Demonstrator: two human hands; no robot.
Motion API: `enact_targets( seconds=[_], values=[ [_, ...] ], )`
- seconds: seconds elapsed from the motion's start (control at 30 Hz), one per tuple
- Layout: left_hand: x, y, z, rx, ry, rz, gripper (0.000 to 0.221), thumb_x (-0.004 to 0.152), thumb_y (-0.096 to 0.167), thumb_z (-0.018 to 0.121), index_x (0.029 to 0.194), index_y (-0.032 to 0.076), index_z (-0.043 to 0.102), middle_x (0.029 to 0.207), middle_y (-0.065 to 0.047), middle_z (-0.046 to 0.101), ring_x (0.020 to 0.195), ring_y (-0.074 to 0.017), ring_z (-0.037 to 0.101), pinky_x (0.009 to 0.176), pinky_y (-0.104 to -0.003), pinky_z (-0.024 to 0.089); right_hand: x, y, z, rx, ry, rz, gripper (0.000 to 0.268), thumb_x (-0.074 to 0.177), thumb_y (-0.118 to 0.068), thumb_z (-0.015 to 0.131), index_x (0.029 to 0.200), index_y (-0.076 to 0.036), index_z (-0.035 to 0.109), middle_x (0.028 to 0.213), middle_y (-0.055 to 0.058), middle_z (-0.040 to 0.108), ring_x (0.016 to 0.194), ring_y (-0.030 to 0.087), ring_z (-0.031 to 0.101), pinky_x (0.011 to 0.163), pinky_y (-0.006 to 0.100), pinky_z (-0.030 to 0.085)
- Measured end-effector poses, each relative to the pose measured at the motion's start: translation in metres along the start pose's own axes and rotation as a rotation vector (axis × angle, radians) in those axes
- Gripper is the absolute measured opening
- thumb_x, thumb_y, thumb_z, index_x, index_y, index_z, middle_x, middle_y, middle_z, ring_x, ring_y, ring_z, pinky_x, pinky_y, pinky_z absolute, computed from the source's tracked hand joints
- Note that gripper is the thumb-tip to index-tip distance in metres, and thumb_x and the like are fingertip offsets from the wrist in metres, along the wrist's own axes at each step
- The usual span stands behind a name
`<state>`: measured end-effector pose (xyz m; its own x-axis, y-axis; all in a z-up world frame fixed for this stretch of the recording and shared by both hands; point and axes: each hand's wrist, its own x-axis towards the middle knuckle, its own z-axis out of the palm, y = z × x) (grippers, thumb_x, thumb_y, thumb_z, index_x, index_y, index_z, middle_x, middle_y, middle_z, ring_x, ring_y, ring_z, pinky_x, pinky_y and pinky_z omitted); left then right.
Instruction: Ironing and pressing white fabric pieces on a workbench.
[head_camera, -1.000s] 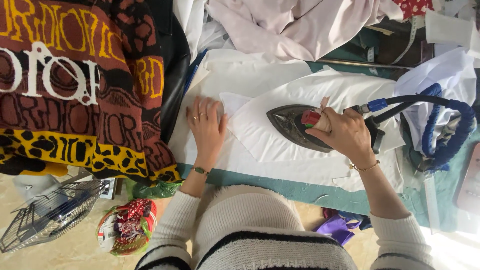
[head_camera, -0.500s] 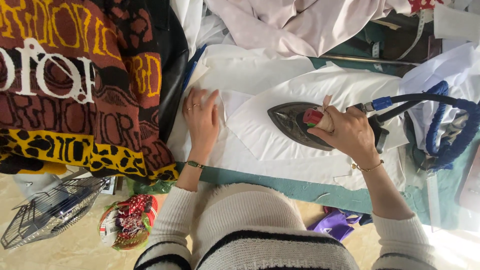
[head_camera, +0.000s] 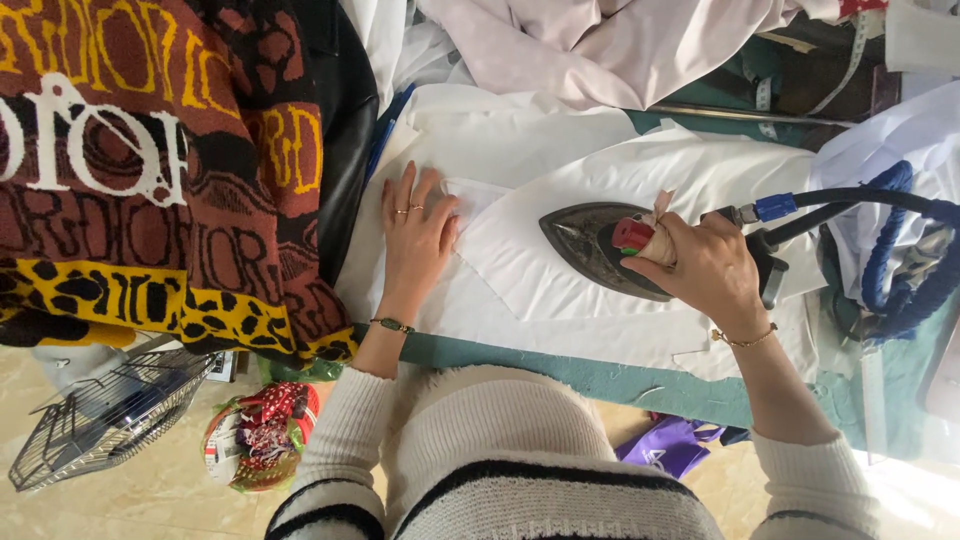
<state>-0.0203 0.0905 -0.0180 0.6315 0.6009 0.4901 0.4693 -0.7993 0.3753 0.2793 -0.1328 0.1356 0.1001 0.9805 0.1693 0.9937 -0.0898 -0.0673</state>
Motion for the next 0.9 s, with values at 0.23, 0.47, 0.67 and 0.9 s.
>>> enact_targets(
  seconds=[0.23, 0.47, 0.67, 0.9],
  values=[
    [-0.004, -0.003, 0.001, -0.002, 0.005, -0.068, 0.018, 0.096, 0.028, 0.07, 0.111, 0.021, 0.063, 0.14, -0.013, 0.054, 0.144, -0.0403, 0.041, 0.116, -0.061, 0.031, 0.0, -0.002, -0.002, -0.005, -0.005, 0.01, 0.055, 0.074, -0.051, 0.089, 0.096, -0.005, 0.069, 0.05, 0.007, 0.056, 0.055, 0.024, 0.064, 0.073, 0.033, 0.051],
    [0.0, -0.01, -0.001, -0.116, 0.102, -0.189, 0.02, 0.092, 0.019, 0.075, 0.107, 0.017, 0.062, 0.133, -0.011, 0.056, 0.139, -0.0415, 0.045, 0.114, -0.06, 0.034, 0.0, -0.002, -0.002, 0.011, 0.005, -0.005, 0.053, 0.076, -0.049, 0.089, 0.095, -0.004, 0.068, 0.05, 0.006, 0.056, 0.055, 0.024, 0.065, 0.073, 0.034, 0.052],
    [0.013, -0.003, -0.007, -0.145, 0.093, -0.248, 0.019, 0.094, 0.024, 0.074, 0.102, 0.015, 0.06, 0.13, -0.008, 0.057, 0.139, -0.0393, 0.045, 0.115, -0.055, 0.032, -0.001, 0.001, 0.001, 0.028, -0.002, 0.006, 0.051, 0.077, -0.048, 0.089, 0.096, -0.005, 0.069, 0.051, 0.005, 0.058, 0.056, 0.023, 0.066, 0.074, 0.033, 0.052],
    [-0.007, -0.022, 0.025, -0.087, 0.049, -0.283, 0.026, 0.088, 0.026, 0.08, 0.104, 0.02, 0.06, 0.134, -0.003, 0.056, 0.142, -0.0335, 0.044, 0.114, -0.053, 0.03, -0.002, 0.0, 0.001, 0.017, 0.016, 0.003, 0.052, 0.075, -0.048, 0.089, 0.097, -0.006, 0.069, 0.051, 0.005, 0.058, 0.056, 0.022, 0.066, 0.074, 0.033, 0.052]
  ],
)
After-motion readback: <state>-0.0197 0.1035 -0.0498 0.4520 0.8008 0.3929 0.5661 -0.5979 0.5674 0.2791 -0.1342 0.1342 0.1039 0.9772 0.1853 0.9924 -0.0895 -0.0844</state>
